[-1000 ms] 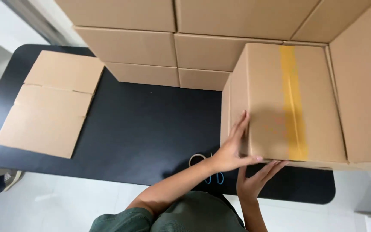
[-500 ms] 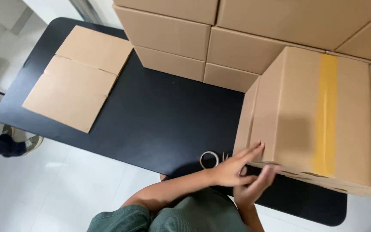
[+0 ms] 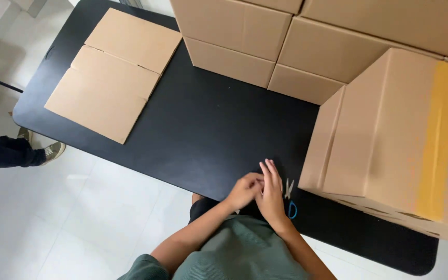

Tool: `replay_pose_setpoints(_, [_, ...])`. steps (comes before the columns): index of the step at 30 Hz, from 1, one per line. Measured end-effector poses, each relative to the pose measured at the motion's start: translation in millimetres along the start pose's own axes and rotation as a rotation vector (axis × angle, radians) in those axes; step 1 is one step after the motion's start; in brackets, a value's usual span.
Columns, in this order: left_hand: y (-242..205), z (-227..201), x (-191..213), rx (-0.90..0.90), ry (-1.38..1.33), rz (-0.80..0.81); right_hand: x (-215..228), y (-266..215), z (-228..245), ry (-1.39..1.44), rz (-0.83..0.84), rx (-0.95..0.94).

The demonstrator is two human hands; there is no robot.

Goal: The person assembles and tapes cardboard boxes by hand, using a roll of tape and scissors to secure the seams before stacking them on a table.

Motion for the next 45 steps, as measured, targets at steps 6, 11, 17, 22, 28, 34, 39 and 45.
replay_pose_setpoints(6, [23, 168, 106, 0.405, -0.325, -0.422, -97, 13, -31, 0.001, 0.127, -0.111])
replay_pose_setpoints(11, [6, 265, 209, 0.608, -0.552, -0.694, -197, 32, -45, 0.088, 0.223, -0.234])
replay_pose_setpoints(17, [-15, 397, 347, 0.649, -0.625, -1.095, -329, 49, -36, 0.150, 0.284, -0.259])
replay_pose_setpoints(22, [-58, 334, 434, 0.627, -0.532, -1.389, -394, 60, -10, 0.165, 0.342, -0.257])
replay_pose_setpoints(28, [-79, 270, 490, 0.860, -0.391, -1.458, -426, 65, 14, 0.174, 0.478, -0.324])
replay_pose_setpoints(34, [-51, 279, 504, 1.318, -0.190, -1.132, -429, 62, 18, 0.161, 0.512, -0.412])
replay_pose_setpoints(39, [-49, 331, 516, 1.570, -0.099, -1.337, -453, 56, -4, 0.141, 0.514, -0.442])
replay_pose_setpoints(45, [-42, 254, 521, 1.482, -0.039, -1.109, -452, 71, 1, 0.166, 0.521, -0.537])
Point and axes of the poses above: each hand's wrist, its own y-axis towards the middle knuckle, its own x-axis out of the back of the hand, z = x × y, the point moved 10 cm from there along y, towards the middle knuckle, and after that the axes turned 4 degrees about x, right-handed, at the moved point
